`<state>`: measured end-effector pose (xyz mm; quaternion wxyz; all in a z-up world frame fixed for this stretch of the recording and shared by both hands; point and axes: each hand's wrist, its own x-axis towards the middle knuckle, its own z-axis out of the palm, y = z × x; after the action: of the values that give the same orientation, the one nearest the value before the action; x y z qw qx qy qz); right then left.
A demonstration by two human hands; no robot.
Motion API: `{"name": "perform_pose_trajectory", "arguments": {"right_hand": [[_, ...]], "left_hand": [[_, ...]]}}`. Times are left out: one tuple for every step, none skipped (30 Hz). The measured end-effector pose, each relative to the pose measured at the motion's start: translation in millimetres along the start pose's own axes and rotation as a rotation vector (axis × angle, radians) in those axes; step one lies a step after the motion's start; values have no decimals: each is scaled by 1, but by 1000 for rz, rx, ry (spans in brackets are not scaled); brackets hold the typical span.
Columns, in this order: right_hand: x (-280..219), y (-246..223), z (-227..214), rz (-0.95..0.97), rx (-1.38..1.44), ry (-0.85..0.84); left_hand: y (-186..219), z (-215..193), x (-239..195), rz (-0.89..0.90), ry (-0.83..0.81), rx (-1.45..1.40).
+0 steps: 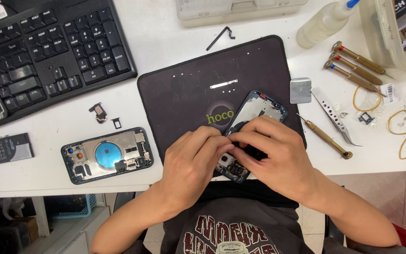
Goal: The person uses a screwdriver and tweezers to remove screws and small components from the back of a disassembled smartphone. They carefully place the removed screws into a compartmentalized parts tray and continue to work on the internal components.
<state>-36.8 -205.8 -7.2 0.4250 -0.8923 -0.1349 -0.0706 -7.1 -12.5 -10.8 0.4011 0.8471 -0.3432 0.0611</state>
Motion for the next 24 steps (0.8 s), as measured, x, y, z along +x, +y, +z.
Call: {"name": "perform_pose_trajectory", "arguments": {"right_hand": [[1,-1,0,11,6,-12],[2,-2,0,21,12,-21],[3,-2,0,31,18,-31],[4,-3,1,39,2,-42],[5,-3,2,47,-14,-52],[5,-2,3,52,-28,-63],[5,-2,4,45,-43,-59],[4,-1,5,39,-56,-54],[3,-1,6,32,-70,-50],[2,0,7,42,-78,-55],[2,0,8,52,-86,-61],[2,1,9,61,-94,-64],[2,1,10,50,-97,-68],[2,1,10,41,-102,-73],[2,2,10,31,-107,-78],[3,2,10,2,-100,-67],[3,2,10,-27,-94,-57],[3,2,10,-57,-88,-48],[3,2,10,-78,-91,-53],[2,2,10,-95,-93,-57],[1,1,11,-113,-95,-60],[0,1,11,-117,-93,-80],[-2,1,10,-120,-90,-99],[-1,2,10,-128,-91,-115]], "left_hand": [[0,1,-1,-3,14,3],[0,1,-2,-5,28,7],[0,2,-2,-6,42,10],[0,2,-3,-8,45,8],[0,2,-3,-10,49,7],[0,2,-4,-13,55,7],[0,2,-4,-6,56,1],[1,1,-5,1,56,-5],[1,1,-5,8,56,-11],[1,1,-4,5,58,-18],[2,2,-4,2,60,-25],[3,1,-3,0,61,-31],[4,-2,-4,-1,32,-19],[5,-6,-5,-2,4,-9],[5,-10,-7,-3,-25,0],[5,-16,-9,10,-73,-16],[5,-22,-11,23,-122,-33],[5,-26,-13,35,-169,-48],[5,-26,-15,53,-164,-14],[6,-25,-16,71,-162,18],[5,-25,-17,89,-160,51],[5,-25,-20,116,-164,63],[5,-25,-22,142,-167,75],[4,-25,-24,173,-167,90]]}}
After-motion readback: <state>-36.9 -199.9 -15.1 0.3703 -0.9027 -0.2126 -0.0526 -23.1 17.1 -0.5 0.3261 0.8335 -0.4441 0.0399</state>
